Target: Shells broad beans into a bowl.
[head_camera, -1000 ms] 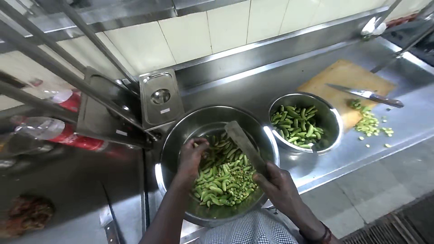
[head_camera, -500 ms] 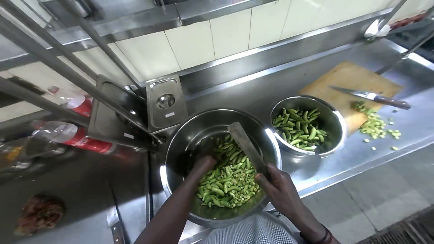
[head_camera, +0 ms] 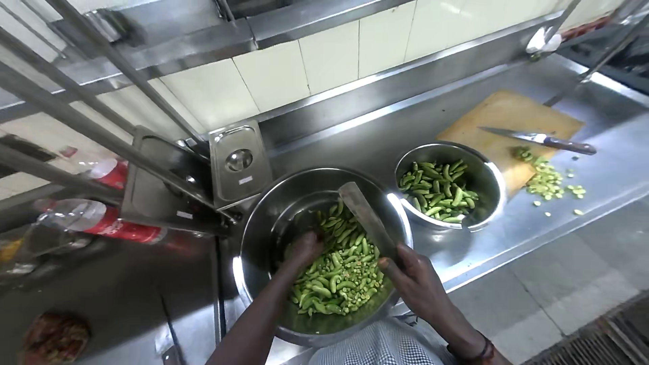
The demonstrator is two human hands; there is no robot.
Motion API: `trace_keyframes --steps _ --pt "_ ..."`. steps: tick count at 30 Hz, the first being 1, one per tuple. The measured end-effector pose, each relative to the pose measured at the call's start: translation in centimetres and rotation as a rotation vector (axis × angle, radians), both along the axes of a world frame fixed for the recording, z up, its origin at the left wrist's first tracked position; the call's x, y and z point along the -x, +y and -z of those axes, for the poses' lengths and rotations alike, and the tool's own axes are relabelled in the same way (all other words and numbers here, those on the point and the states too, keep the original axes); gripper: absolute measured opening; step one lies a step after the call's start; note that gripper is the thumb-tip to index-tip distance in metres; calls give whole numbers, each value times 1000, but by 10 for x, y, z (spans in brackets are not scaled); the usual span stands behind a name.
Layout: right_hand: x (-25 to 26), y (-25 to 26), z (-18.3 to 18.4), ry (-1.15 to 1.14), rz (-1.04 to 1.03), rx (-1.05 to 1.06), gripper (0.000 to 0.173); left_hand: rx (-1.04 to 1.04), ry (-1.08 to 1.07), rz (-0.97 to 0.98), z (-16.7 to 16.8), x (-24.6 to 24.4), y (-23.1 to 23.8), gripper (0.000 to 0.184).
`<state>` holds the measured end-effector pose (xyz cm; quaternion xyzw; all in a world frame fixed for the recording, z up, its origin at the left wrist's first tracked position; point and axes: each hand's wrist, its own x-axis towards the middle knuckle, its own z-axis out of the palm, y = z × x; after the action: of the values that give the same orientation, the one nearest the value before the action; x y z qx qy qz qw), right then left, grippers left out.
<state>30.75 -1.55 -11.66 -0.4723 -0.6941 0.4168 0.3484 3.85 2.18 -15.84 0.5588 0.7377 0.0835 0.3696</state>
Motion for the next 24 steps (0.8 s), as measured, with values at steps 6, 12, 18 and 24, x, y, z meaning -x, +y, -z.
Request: trace_keyframes --steps 6,12,18,24 --pt "0 3 -3 51 2 103 37 -241 -327 93 -40 -5 -26 17" --pt "10 2 -8 14 -82 106 43 -357 -509 109 -71 -33 -56 19" --pt "16 1 -14 -14 -104 57 31 -438 -486 184 -75 -48 -67 17" --pt "17 -1 -7 1 -96 19 31 -550 -466 211 -65 -54 -72 10"
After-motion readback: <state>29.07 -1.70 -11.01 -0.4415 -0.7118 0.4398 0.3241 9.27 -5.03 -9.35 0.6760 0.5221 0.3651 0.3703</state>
